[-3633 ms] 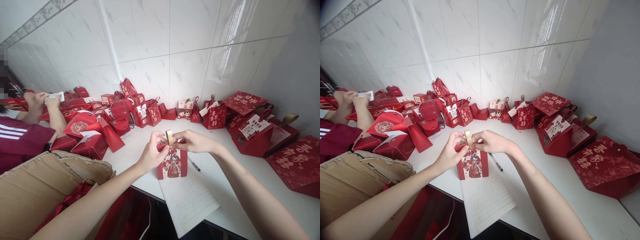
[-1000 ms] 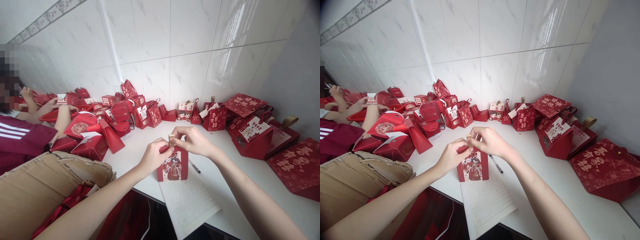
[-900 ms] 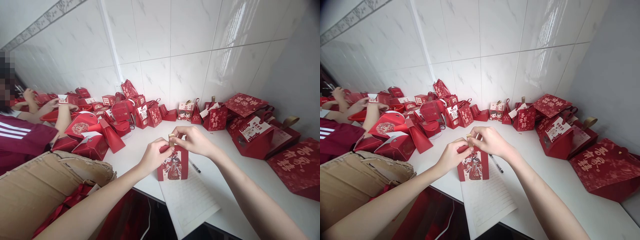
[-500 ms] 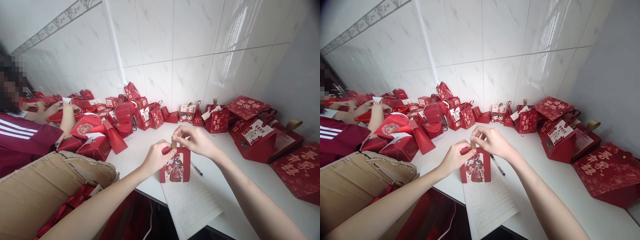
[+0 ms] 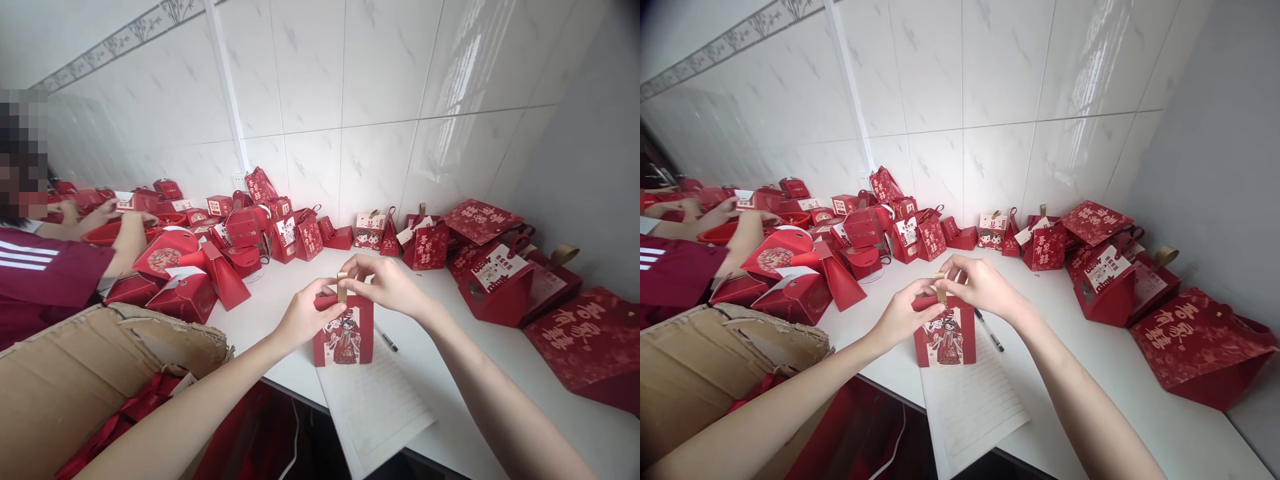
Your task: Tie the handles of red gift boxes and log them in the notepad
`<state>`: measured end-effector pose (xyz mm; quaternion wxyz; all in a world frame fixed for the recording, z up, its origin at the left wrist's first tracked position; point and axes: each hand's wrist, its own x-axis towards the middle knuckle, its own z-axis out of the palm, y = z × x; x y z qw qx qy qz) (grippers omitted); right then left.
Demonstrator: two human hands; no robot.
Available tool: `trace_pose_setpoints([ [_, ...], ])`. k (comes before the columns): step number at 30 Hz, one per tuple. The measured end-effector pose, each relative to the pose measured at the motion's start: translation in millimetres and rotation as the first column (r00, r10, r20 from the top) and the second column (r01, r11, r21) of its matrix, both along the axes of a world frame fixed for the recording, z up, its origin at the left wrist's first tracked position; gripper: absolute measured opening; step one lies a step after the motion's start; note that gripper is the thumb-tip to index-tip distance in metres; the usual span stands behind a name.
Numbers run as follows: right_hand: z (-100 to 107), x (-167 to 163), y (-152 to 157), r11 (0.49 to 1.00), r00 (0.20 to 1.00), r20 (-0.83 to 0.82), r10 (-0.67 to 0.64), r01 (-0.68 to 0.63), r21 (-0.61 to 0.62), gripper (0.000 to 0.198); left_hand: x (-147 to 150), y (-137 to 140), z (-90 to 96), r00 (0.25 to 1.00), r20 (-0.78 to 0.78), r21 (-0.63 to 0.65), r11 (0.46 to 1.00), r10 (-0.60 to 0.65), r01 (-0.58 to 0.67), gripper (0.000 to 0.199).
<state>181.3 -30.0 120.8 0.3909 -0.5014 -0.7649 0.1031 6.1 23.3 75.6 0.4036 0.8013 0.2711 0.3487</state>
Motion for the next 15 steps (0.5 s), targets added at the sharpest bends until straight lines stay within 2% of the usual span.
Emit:
trace_pose_setpoints([
  [4,1.1,0.7,-1.6,1.000,0.996,0.089,-0.012,0.015,-0.025,0.010,-3.9,-0.3,0.9,0.999,0.035,-0.035,0.999,-0.019,0.020,0.020],
  [9,-0.9,-2.2,-0.7,0.999,0.997,0.077,0.007,-0.004,-0.043,0.010,-3.4,0.6,-0.6,1.000,0.017,-0.146,0.989,-0.011,0.013,0.016],
  [13,-0.7,-3.2,-1.8,0.999,0.997,0.074,-0.004,0.007,-0.035,0.009,0.6,0.9,1.7,1.000,-0.002,-0.101,0.995,-0.004,0.004,0.013],
  [15,0.3,-2.1,-2.7,0.997,0.998,0.060,0.027,-0.022,-0.072,0.009,0.5,0.8,2.2,1.000,-0.001,-0.099,0.995,-0.025,0.025,0.013],
])
